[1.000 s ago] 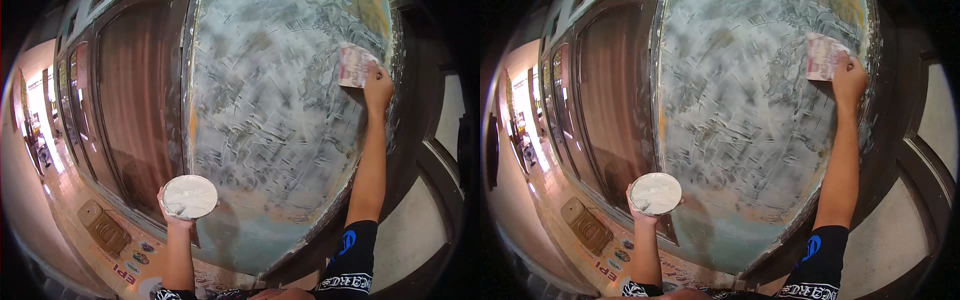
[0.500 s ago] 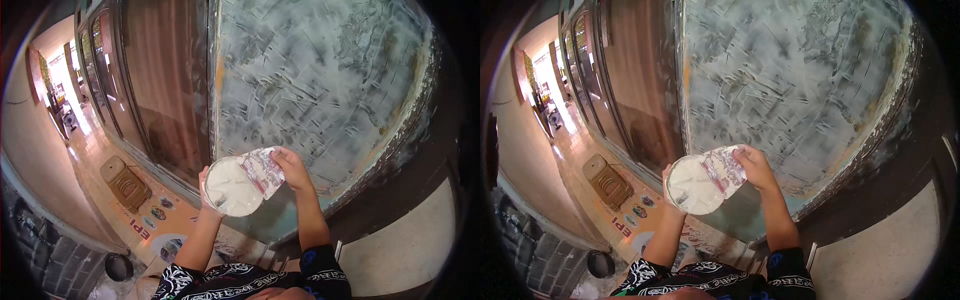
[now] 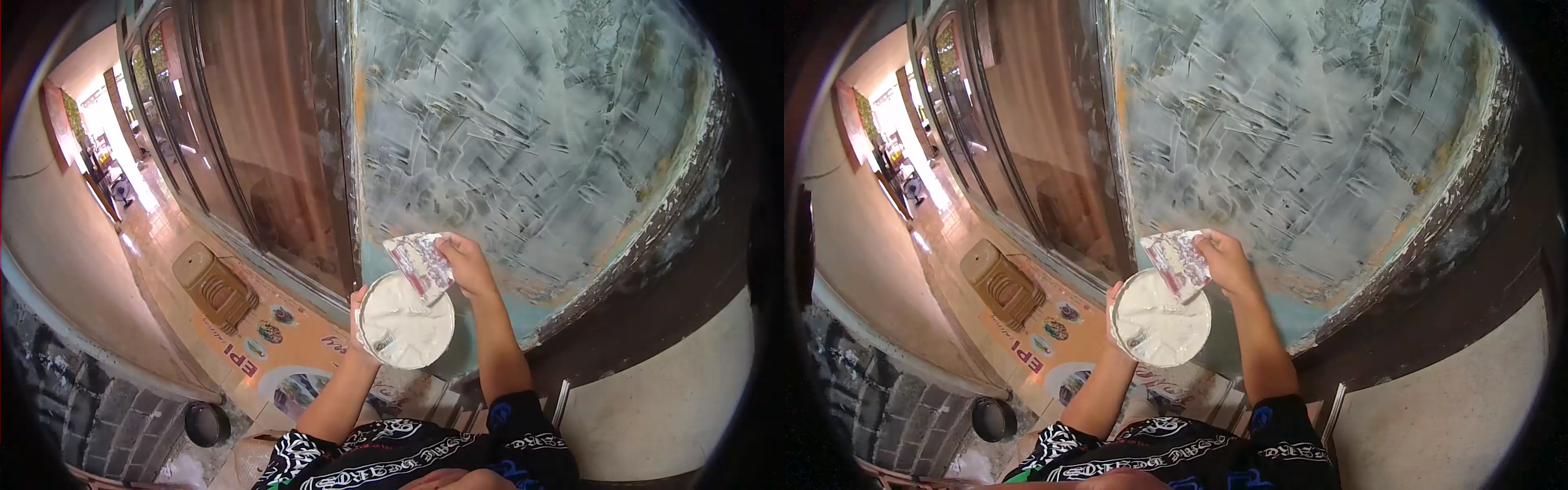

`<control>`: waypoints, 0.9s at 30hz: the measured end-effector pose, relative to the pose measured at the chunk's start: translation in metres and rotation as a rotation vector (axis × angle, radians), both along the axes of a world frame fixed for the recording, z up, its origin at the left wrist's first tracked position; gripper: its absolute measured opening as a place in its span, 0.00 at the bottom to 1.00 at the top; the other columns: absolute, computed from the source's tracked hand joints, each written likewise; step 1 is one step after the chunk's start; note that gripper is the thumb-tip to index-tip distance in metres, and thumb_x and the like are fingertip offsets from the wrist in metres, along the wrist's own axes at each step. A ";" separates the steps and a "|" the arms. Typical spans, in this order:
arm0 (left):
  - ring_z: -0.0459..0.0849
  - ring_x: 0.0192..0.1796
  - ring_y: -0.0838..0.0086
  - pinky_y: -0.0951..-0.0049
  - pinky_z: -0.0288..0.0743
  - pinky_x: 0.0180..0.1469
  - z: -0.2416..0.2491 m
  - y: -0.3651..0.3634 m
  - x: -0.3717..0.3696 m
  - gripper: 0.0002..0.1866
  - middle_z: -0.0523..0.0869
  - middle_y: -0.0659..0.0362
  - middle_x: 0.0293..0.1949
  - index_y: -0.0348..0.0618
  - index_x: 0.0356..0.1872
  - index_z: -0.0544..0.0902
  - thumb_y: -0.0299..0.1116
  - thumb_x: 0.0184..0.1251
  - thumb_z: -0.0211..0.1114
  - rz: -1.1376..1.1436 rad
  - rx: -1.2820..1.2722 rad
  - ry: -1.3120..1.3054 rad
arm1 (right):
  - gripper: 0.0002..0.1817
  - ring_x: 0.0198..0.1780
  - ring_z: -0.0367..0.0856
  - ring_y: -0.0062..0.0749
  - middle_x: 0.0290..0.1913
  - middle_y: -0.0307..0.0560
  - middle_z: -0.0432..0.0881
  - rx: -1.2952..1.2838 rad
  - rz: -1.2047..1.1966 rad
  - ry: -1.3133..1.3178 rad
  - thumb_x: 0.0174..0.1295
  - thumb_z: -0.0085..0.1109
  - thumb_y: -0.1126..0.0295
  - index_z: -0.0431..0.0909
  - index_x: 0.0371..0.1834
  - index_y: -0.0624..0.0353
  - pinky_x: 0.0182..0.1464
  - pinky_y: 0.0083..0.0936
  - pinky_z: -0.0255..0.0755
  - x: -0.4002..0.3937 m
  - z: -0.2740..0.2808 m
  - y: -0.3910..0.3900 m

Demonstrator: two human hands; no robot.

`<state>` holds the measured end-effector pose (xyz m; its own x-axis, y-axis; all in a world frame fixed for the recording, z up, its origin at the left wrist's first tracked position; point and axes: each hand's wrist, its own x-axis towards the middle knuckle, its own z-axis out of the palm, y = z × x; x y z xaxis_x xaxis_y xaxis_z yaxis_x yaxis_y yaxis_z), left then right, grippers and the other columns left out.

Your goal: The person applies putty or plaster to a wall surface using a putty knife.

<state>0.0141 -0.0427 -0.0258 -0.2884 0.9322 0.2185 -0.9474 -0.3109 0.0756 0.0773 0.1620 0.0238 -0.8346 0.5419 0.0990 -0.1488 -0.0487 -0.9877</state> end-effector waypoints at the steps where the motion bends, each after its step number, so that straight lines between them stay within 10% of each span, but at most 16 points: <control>1: 0.80 0.63 0.50 0.47 0.70 0.68 -0.002 -0.004 0.002 0.36 0.80 0.48 0.64 0.41 0.67 0.76 0.59 0.71 0.46 0.003 -0.042 -0.006 | 0.10 0.37 0.81 0.16 0.39 0.39 0.85 -0.023 -0.008 -0.001 0.73 0.55 0.72 0.81 0.49 0.67 0.42 0.16 0.74 -0.004 -0.002 -0.001; 14: 0.77 0.66 0.46 0.42 0.69 0.69 -0.028 -0.039 0.013 0.38 0.79 0.45 0.65 0.41 0.68 0.75 0.61 0.69 0.48 0.094 -0.139 -0.052 | 0.12 0.40 0.83 0.21 0.41 0.40 0.85 -0.091 -0.196 0.028 0.74 0.52 0.70 0.80 0.52 0.66 0.45 0.21 0.76 -0.042 -0.059 0.007; 27: 0.75 0.68 0.45 0.35 0.65 0.69 0.012 -0.023 -0.021 0.41 0.76 0.47 0.68 0.44 0.69 0.74 0.67 0.69 0.44 0.277 -0.023 0.037 | 0.14 0.39 0.82 0.19 0.43 0.43 0.85 -0.063 0.014 0.103 0.71 0.55 0.78 0.75 0.59 0.66 0.42 0.17 0.76 0.001 0.007 -0.053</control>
